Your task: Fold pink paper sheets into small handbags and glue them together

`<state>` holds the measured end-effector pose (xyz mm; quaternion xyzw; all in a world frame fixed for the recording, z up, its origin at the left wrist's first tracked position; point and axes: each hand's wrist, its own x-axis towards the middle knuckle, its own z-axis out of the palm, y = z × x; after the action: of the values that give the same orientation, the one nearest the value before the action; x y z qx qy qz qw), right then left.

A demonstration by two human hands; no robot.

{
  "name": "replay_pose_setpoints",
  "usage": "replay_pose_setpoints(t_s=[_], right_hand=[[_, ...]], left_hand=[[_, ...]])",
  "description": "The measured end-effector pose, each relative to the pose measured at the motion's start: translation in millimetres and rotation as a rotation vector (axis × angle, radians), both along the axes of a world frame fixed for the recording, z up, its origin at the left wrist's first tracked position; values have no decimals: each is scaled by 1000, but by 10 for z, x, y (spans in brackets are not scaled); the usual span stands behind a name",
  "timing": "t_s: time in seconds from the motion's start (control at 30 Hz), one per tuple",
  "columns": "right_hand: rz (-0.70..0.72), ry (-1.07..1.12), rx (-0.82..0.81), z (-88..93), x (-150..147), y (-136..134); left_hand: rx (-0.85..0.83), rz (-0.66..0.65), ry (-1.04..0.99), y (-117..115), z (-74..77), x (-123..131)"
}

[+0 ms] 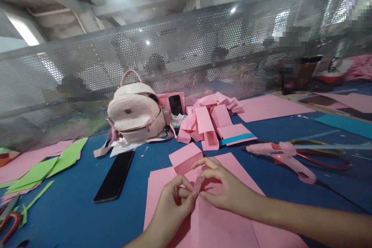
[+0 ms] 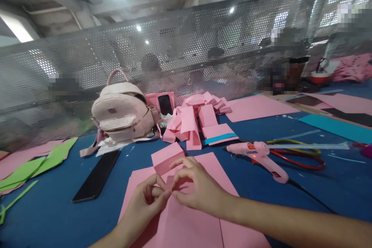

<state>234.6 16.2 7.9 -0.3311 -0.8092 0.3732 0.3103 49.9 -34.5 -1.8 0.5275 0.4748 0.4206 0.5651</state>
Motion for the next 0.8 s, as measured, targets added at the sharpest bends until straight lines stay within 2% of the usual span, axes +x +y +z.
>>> replay_pose_setpoints(t_s=[0.13, 0.4, 0.67, 0.8], right_hand=[[8, 9, -70, -9, -4, -10], [10, 38, -60, -87, -2, -12], [13, 17, -82, -77, 9, -52], [10, 15, -161, -33, 5, -67]], left_hand=[[15, -18, -2, 0, -36, -10], [45, -29, 85, -17, -43, 7], [109, -20, 173, -17, -46, 17], [156, -37, 190, -32, -41, -8]])
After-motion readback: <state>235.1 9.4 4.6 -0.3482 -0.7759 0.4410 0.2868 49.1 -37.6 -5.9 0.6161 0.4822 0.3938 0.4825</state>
